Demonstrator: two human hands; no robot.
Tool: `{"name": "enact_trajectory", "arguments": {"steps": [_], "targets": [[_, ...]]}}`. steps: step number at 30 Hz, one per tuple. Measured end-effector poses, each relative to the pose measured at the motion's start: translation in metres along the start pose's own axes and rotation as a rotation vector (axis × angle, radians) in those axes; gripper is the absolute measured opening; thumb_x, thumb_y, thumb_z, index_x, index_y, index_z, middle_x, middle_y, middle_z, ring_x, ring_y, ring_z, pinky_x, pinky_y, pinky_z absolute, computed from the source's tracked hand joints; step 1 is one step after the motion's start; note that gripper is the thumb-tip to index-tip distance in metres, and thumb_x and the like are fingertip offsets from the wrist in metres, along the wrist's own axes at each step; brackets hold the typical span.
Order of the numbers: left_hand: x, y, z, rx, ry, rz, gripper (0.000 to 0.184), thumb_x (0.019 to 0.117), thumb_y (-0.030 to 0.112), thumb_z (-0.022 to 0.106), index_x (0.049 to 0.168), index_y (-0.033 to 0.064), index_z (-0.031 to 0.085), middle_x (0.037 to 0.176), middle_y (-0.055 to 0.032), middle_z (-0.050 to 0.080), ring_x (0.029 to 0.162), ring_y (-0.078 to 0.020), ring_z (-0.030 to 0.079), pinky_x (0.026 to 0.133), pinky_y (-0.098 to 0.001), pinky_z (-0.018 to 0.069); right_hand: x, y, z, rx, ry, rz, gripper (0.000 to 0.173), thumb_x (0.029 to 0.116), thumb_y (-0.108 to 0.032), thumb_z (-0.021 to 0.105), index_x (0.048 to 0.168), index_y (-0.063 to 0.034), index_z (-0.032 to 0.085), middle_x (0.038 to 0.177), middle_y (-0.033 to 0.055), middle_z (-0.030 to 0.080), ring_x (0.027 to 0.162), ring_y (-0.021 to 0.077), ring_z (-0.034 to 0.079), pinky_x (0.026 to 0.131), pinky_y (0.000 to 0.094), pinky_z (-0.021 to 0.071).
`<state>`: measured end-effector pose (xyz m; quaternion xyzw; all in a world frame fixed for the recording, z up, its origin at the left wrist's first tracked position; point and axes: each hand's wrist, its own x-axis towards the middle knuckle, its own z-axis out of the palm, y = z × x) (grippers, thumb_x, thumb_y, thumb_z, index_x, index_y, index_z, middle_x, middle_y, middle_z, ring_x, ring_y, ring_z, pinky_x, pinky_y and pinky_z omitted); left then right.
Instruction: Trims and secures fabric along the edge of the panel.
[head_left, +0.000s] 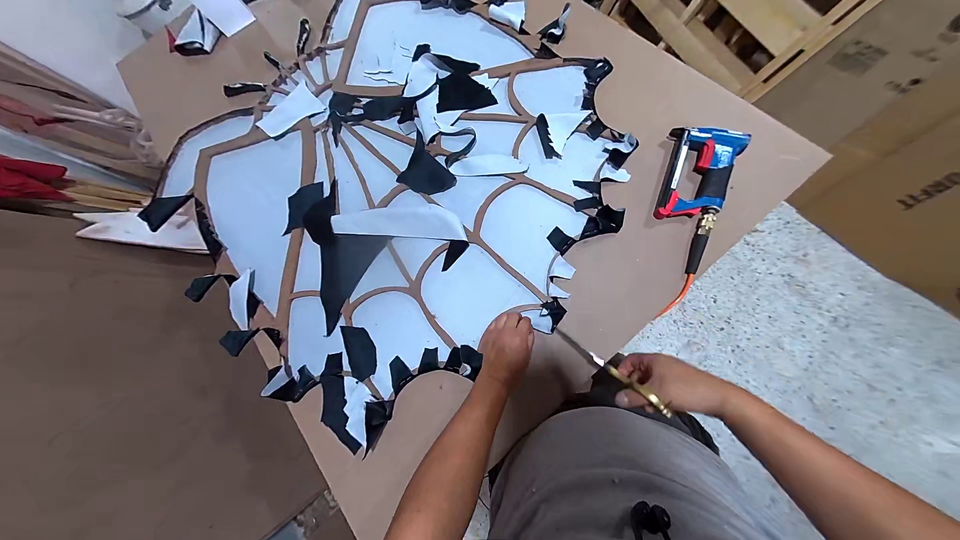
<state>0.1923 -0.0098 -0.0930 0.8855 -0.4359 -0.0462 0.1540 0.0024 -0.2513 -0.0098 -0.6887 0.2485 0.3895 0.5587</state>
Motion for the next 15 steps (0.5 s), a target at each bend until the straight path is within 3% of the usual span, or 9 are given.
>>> {"name": "enact_trajectory", "arguments": {"steps": [3, 5, 8, 12, 13, 15], "targets": [[0.002, -0.010, 0.006, -0.033, 0.076, 0.139, 0.017, 0.0973, 0.017, 0.062, 0.095, 0.0095, 0.076, 0.097, -0.0065, 0.073, 0.097, -0.0232, 0.071, 0.084, -0.0415, 0.0599, 0.002, 0.002, 0.048, 0.046, -0.032, 0.028, 0.066, 0.0845, -0.064, 0.074, 0.124, -0.0118, 0.063, 0.095, 0.0026, 0.067, 0.081, 0.0131, 0.063, 0.076, 0.0371, 0.0541], [0.002, -0.016, 0.008, -0.042, 0.093, 0.213, 0.017, 0.0972, 0.018, 0.061, 0.093, 0.0104, 0.076, 0.096, -0.0049, 0.074, 0.097, -0.0217, 0.071, 0.085, -0.0399, 0.0593, 0.015, -0.002, 0.072, 0.124, 0.011, -0.008, 0.064, 0.0858, -0.068, 0.069, 0.119, -0.0139, 0.064, 0.089, 0.0010, 0.066, 0.078, 0.0124, 0.063, 0.075, 0.0367, 0.0545], [0.000, -0.018, 0.005, -0.075, 0.084, 0.237, 0.018, 0.0979, 0.017, 0.060, 0.094, 0.0092, 0.075, 0.098, -0.0057, 0.073, 0.097, -0.0221, 0.070, 0.085, -0.0392, 0.0589, 0.034, -0.021, 0.102, 0.326, 0.088, -0.056, 0.053, 0.0948, -0.061, 0.064, 0.116, -0.0122, 0.063, 0.082, 0.0020, 0.066, 0.069, 0.0138, 0.064, 0.067, 0.0346, 0.0567], [0.001, -0.016, -0.003, -0.089, -0.002, 0.192, 0.026, 0.0976, 0.024, 0.065, 0.116, 0.0077, 0.073, 0.113, -0.0093, 0.072, 0.109, -0.0250, 0.069, 0.095, -0.0427, 0.0575, 0.048, -0.033, 0.127, 0.442, 0.177, -0.066, 0.050, 0.0953, -0.057, 0.066, 0.114, -0.0101, 0.062, 0.080, 0.0034, 0.068, 0.065, 0.0144, 0.066, 0.064, 0.0333, 0.0577], [0.001, -0.016, -0.002, -0.077, -0.009, 0.204, 0.026, 0.0985, 0.025, 0.065, 0.116, 0.0079, 0.073, 0.113, -0.0096, 0.072, 0.109, -0.0255, 0.069, 0.095, -0.0432, 0.0573, 0.050, -0.032, 0.131, 0.448, 0.186, -0.064, 0.050, 0.0951, -0.056, 0.067, 0.115, -0.0105, 0.061, 0.079, 0.0030, 0.068, 0.065, 0.0142, 0.066, 0.064, 0.0329, 0.0578], [0.003, -0.015, 0.001, -0.059, 0.022, 0.244, 0.020, 0.0997, 0.020, 0.062, 0.105, 0.0071, 0.075, 0.107, -0.0099, 0.073, 0.105, -0.0263, 0.070, 0.092, -0.0438, 0.0587, 0.051, -0.034, 0.136, 0.447, 0.195, -0.059, 0.051, 0.0951, -0.056, 0.067, 0.116, -0.0101, 0.060, 0.079, 0.0026, 0.067, 0.065, 0.0140, 0.066, 0.065, 0.0328, 0.0583]]}}
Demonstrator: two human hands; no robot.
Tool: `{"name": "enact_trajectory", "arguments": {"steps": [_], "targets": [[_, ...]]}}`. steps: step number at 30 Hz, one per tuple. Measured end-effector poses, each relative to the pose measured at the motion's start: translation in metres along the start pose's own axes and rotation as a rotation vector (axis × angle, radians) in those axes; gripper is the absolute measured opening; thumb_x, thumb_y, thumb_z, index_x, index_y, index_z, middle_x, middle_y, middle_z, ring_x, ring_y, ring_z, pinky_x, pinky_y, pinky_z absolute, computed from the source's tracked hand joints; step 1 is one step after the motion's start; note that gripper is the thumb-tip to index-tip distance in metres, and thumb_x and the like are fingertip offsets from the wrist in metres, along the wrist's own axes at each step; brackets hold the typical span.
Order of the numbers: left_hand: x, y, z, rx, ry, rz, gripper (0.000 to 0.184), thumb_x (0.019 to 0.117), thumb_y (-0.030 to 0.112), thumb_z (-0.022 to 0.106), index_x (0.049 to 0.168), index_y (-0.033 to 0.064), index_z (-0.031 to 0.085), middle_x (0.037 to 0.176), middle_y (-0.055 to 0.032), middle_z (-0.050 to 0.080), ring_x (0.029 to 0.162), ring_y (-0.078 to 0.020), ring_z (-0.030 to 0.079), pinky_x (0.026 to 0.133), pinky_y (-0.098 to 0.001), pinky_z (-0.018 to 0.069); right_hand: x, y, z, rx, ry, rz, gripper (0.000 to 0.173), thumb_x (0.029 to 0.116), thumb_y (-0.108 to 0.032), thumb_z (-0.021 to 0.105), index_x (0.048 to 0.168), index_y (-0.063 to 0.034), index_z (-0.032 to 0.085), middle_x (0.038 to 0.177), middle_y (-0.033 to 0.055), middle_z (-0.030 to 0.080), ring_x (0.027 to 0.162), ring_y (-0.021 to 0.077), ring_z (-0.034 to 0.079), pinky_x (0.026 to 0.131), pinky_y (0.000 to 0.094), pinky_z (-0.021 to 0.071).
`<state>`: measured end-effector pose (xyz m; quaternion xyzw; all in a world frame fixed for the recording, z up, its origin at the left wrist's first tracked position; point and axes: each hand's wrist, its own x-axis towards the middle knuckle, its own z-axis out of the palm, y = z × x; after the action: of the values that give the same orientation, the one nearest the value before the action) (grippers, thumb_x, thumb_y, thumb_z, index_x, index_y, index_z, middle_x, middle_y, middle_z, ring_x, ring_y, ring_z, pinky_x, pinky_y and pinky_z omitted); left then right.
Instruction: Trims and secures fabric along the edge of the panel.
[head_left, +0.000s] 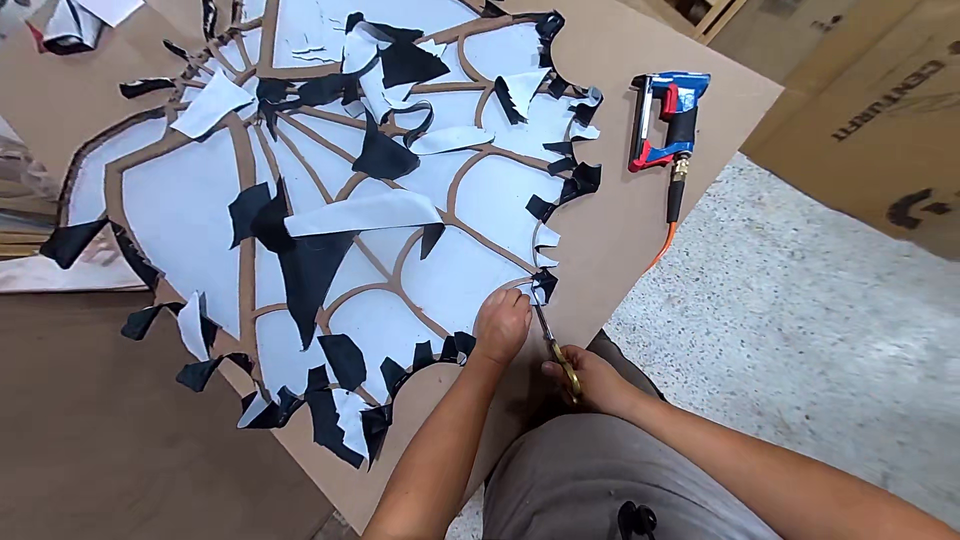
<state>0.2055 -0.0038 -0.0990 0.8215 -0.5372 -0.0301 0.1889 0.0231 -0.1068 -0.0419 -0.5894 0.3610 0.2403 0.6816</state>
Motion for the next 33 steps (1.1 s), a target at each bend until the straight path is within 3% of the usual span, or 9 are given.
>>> {"name": "enact_trajectory", "arguments": {"steps": [3, 8, 14, 17, 21, 24, 26, 30, 33], "targets": [[0.004, -0.001, 0.006, 0.024, 0.055, 0.032, 0.018, 0.0979, 0.016, 0.061, 0.093, 0.0072, 0.076, 0.099, -0.0078, 0.075, 0.100, -0.0239, 0.072, 0.087, -0.0411, 0.0601, 0.003, -0.001, 0.008, -0.026, 0.044, -0.007, 0.049, 0.0953, -0.056, 0.067, 0.113, -0.0097, 0.061, 0.076, 0.0022, 0.066, 0.063, 0.0137, 0.066, 0.064, 0.0330, 0.0580], [0.002, -0.002, 0.002, -0.025, 0.101, 0.021, 0.018, 0.0968, 0.015, 0.061, 0.089, 0.0081, 0.076, 0.096, -0.0062, 0.075, 0.094, -0.0211, 0.073, 0.081, -0.0383, 0.0612, 0.001, 0.000, 0.008, -0.088, 0.107, -0.009, 0.046, 0.0934, -0.055, 0.070, 0.107, -0.0119, 0.064, 0.074, 0.0014, 0.066, 0.057, 0.0126, 0.063, 0.056, 0.0311, 0.0564], [0.019, -0.005, -0.013, -0.179, 0.100, -0.179, 0.021, 0.1018, 0.017, 0.059, 0.104, 0.0086, 0.078, 0.123, -0.0066, 0.073, 0.123, -0.0224, 0.066, 0.105, -0.0432, 0.0545, -0.024, 0.000, -0.033, -0.307, 0.093, 0.085, 0.059, 0.0841, -0.064, 0.075, 0.117, -0.0163, 0.065, 0.085, 0.0036, 0.069, 0.070, 0.0178, 0.067, 0.068, 0.0411, 0.0589], [0.034, -0.002, -0.018, -0.159, 0.009, -0.281, 0.024, 0.1053, 0.018, 0.054, 0.106, 0.0069, 0.075, 0.107, -0.0088, 0.077, 0.099, -0.0235, 0.075, 0.084, -0.0464, 0.0621, -0.040, -0.017, -0.065, -0.608, 0.250, 0.109, 0.057, 0.0858, -0.056, 0.077, 0.127, -0.0187, 0.064, 0.096, 0.0066, 0.073, 0.086, 0.0247, 0.071, 0.081, 0.0528, 0.0579], [0.055, -0.003, -0.024, -0.092, -0.090, -0.309, 0.026, 0.1060, 0.020, 0.051, 0.102, 0.0060, 0.073, 0.091, -0.0118, 0.074, 0.084, -0.0290, 0.074, 0.070, -0.0511, 0.0603, -0.030, -0.036, -0.116, -0.888, 0.519, 0.030, 0.053, 0.0848, -0.035, 0.081, 0.130, -0.0129, 0.064, 0.103, 0.0146, 0.072, 0.093, 0.0367, 0.070, 0.080, 0.0635, 0.0554], [0.068, -0.001, -0.032, -0.052, -0.192, -0.347, 0.027, 0.1075, 0.021, 0.048, 0.104, 0.0064, 0.071, 0.096, -0.0126, 0.073, 0.087, -0.0303, 0.074, 0.072, -0.0510, 0.0600, 0.000, -0.053, -0.159, -1.049, 0.642, -0.105, 0.066, 0.0807, -0.024, 0.084, 0.140, -0.0085, 0.059, 0.120, 0.0212, 0.068, 0.105, 0.0431, 0.067, 0.086, 0.0644, 0.0533], [0.077, 0.001, -0.038, -0.044, -0.282, -0.380, 0.026, 0.1067, 0.020, 0.048, 0.107, 0.0080, 0.071, 0.103, -0.0121, 0.073, 0.092, -0.0303, 0.073, 0.076, -0.0519, 0.0595, 0.021, -0.067, -0.182, -1.100, 0.611, -0.169, 0.071, 0.0818, -0.022, 0.083, 0.146, -0.0094, 0.054, 0.133, 0.0216, 0.062, 0.116, 0.0436, 0.063, 0.091, 0.0646, 0.0540], [0.098, 0.009, -0.058, -0.028, -0.472, -0.468, 0.026, 0.1057, 0.023, 0.051, 0.115, 0.0121, 0.072, 0.118, -0.0099, 0.071, 0.104, -0.0314, 0.071, 0.087, -0.0558, 0.0582, 0.039, -0.121, -0.227, -1.004, 0.706, -0.232, 0.038, 0.0964, -0.028, 0.068, 0.133, -0.0200, 0.068, 0.128, 0.0109, 0.070, 0.110, 0.0362, 0.069, 0.088, 0.0644, 0.0555], [0.104, 0.014, -0.059, -0.051, -0.505, -0.587, 0.033, 0.1069, 0.028, 0.047, 0.121, 0.0112, 0.072, 0.127, -0.0103, 0.069, 0.112, -0.0307, 0.069, 0.093, -0.0554, 0.0564, 0.058, -0.163, -0.302, -0.722, 0.949, -0.203, 0.051, 0.0985, -0.043, 0.065, 0.134, -0.0054, 0.063, 0.125, 0.0252, 0.066, 0.111, 0.0465, 0.066, 0.091, 0.0699, 0.0515]]}}
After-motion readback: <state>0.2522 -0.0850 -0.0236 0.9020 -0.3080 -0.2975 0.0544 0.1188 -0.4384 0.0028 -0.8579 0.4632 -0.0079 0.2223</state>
